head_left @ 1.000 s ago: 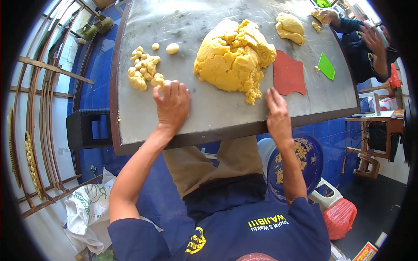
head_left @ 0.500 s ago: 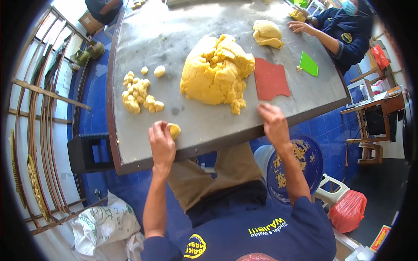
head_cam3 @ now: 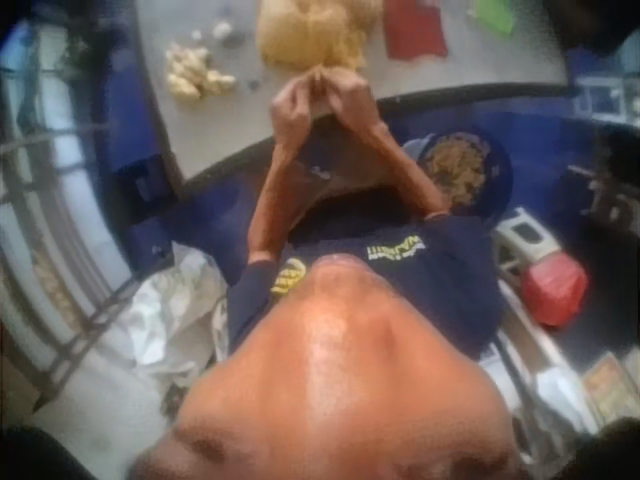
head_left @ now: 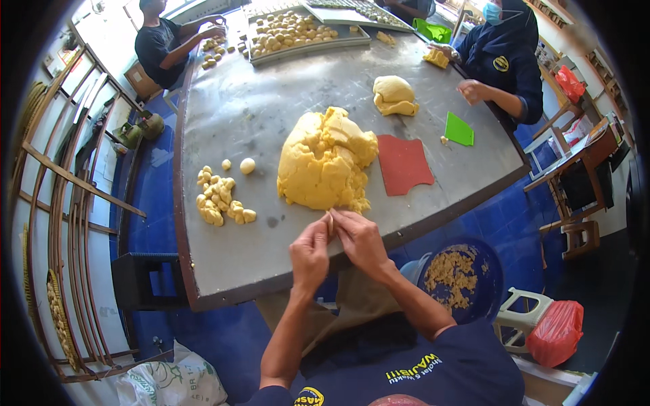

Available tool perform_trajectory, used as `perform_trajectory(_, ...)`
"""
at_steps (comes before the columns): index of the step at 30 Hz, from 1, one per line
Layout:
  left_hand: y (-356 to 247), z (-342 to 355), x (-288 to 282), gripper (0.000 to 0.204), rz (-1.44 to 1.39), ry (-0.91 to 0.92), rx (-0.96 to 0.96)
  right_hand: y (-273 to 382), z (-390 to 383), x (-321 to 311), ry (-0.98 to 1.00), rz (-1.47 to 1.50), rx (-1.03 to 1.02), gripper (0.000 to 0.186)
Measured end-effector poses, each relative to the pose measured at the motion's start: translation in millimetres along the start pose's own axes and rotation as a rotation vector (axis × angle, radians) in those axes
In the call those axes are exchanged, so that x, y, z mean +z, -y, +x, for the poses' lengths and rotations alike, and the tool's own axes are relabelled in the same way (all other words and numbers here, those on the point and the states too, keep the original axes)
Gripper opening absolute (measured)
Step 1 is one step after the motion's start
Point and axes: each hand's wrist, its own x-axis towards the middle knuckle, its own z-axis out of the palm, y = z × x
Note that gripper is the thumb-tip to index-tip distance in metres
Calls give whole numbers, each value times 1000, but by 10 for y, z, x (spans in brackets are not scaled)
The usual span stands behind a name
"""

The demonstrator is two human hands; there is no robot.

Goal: The person divides a large mass of dough into smaller portions by hand, rolls them into balls on a metal table, and places them onto a tray.

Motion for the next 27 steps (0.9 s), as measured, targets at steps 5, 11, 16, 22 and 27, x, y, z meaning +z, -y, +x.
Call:
perform_trajectory(5, 10, 198, -377, 21, 490, 151, 59, 161, 40, 68, 149, 64, -239, 28)
perform_trajectory(11, 150, 62, -337, 22, 593, 82, 190, 143, -43, 190, 196, 69, -114, 27)
perform_trajectory(16, 61, 57, -384, 30, 453, 145, 187, 295, -93, 256, 231, -167, -236, 34)
perform_trajectory(22, 114, 44, -406, 23, 419, 212, 232, 105, 291, 80, 376, 10, 51, 52)
perform_trajectory(27, 111, 44, -396, 16, 473, 229, 182, 68, 191, 65, 332, 56, 58, 52)
